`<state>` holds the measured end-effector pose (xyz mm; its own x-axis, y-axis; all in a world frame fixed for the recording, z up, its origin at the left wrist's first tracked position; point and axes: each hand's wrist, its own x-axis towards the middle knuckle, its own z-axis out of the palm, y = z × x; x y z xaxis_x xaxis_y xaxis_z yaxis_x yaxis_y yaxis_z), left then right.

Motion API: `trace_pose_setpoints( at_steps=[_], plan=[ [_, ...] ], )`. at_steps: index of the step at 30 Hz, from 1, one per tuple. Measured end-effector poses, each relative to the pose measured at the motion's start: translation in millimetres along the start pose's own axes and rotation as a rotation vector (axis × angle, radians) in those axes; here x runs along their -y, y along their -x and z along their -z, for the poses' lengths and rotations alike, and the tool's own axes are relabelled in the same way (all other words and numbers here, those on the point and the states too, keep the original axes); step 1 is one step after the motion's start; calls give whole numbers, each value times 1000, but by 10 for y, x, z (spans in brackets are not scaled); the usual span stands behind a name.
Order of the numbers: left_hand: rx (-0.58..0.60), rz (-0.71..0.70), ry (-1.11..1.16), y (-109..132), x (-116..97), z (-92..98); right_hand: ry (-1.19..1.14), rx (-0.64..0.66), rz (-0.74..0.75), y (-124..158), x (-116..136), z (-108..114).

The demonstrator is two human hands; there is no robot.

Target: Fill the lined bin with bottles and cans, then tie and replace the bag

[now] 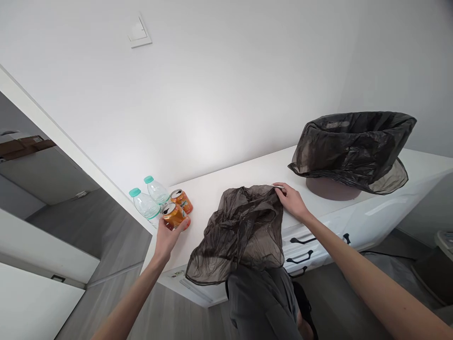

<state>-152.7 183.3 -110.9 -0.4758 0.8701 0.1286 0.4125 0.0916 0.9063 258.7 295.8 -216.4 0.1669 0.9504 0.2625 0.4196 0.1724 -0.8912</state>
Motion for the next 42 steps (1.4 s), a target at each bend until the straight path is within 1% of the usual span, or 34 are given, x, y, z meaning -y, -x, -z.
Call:
trace_pose_setpoints(
  at_steps=[3, 7, 10, 12, 13, 16, 17, 18, 19, 20, 22, 23, 25, 29, 36, 39, 42],
  plan=[
    [-30, -12, -12, -185, 131, -91, 0, 5, -8, 9, 19, 9],
    [-39, -37, -19, -413, 320, -153, 19, 14, -4, 12, 24, 20],
    [-31, -67, -24, -469, 424, -161, 17, 17, 0, 2, 14, 21],
    [-53, -139, -40, -388, 446, -152, 2, 19, -1, -4, 14, 20],
    [-92, -197, -46, -310, 441, -145, -1, 20, -4, -5, 18, 20],
    [-268, -401, -31, 22, 381, -139, 6, 21, -15, 4, 47, 24],
    [-278, -447, -21, 135, 355, -149, 10, 20, -20, 11, 59, 27],
    [-240, -466, -13, 233, 329, -165, 11, 20, -23, 18, 71, 30],
    [-162, -456, -7, 310, 306, -188, 8, 21, -23, 25, 81, 33],
    [-58, -418, 0, 360, 288, -214, 8, 22, -22, 31, 89, 37],
    [145, -295, 26, 382, 269, -269, 16, 24, -15, 38, 95, 40],
    [215, -234, 47, 363, 269, -291, 21, 22, -10, 39, 94, 40],
    [279, -151, 106, 298, 281, -314, 31, 16, -2, 39, 87, 36],
    [248, -85, 202, 200, 336, -282, 24, 8, -7, 42, 84, 26],
    [169, -11, 312, 191, 437, -247, 9, 36, -39, 60, 95, 30],
    [130, -8, 315, 181, 468, -254, 13, 34, -34, 48, 69, 20],
    [93, -13, 260, 183, 491, -247, -3, 33, -28, 48, 58, 8]
  ],
)
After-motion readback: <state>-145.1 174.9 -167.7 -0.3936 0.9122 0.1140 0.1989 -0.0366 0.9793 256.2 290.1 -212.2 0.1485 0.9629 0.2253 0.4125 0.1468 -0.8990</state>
